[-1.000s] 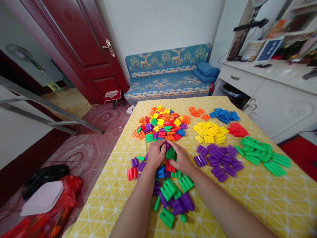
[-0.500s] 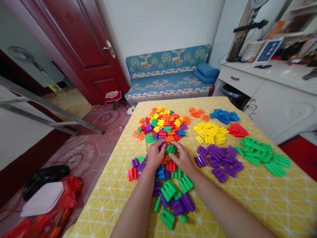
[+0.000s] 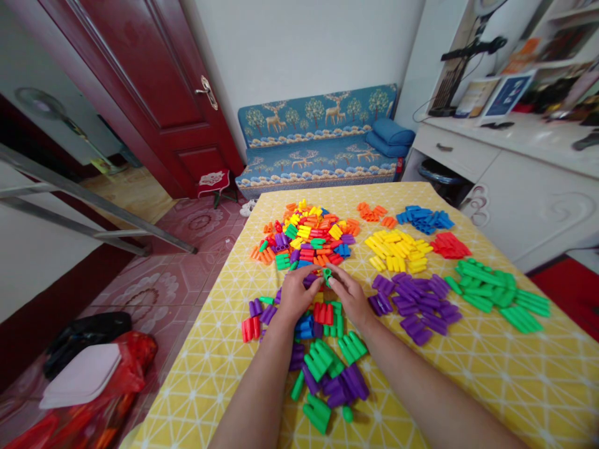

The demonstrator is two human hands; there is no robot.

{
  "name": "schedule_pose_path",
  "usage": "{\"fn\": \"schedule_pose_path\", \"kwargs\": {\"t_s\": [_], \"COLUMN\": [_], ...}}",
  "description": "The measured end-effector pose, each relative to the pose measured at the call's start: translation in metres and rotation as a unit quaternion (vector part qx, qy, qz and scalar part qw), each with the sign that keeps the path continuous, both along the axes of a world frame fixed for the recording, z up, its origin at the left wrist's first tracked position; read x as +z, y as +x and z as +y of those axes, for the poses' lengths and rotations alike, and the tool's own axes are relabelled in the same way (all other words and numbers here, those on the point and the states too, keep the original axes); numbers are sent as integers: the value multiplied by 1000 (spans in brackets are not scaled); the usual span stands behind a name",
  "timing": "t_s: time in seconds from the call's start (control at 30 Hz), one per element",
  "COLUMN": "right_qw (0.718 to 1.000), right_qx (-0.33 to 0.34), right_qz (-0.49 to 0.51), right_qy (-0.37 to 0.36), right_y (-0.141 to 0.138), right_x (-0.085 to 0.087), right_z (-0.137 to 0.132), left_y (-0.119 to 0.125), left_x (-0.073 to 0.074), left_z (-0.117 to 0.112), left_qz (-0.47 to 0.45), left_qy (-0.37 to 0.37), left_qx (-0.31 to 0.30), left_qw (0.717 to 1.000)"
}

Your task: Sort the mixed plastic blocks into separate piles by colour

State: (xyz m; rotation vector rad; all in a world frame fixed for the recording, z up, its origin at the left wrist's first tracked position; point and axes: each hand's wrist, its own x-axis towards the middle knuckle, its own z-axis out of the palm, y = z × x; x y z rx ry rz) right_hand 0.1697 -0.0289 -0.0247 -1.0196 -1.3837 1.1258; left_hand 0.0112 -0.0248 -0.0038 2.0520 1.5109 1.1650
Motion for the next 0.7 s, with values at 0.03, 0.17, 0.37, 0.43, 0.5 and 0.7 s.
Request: {"fn": "schedule_pose_path", "kwargs": {"t_s": [0.03,0.17,0.37,0.43,0.5,0.7], "right_qw": [1000,1000,1000,1000,1000,1000], "right_qx": [-4,-12,-5,-6,-15,-17], "right_qz": [0,8,11,13,14,15], "right_qy": [4,16,12,10,5,-2], "right_y": [0,1,2,2,3,4], "right_x": [1,3,1,-4,-9,-15], "right_z": [0,-2,-2,0,1,3], "left_y": [0,0,-1,-1,-1,-2], "left_x": [0,0,-1,-1,-2,-3], "left_z": [0,0,1,1,1,1], "left_qz": [-1,-6,6,12,16,23], "left_qy": [2,12,21,21,21,18], "left_qx": [-3,-6,-23,-28,-28,-24], "left_qw": [1000,1000,1000,999,999,999]}}
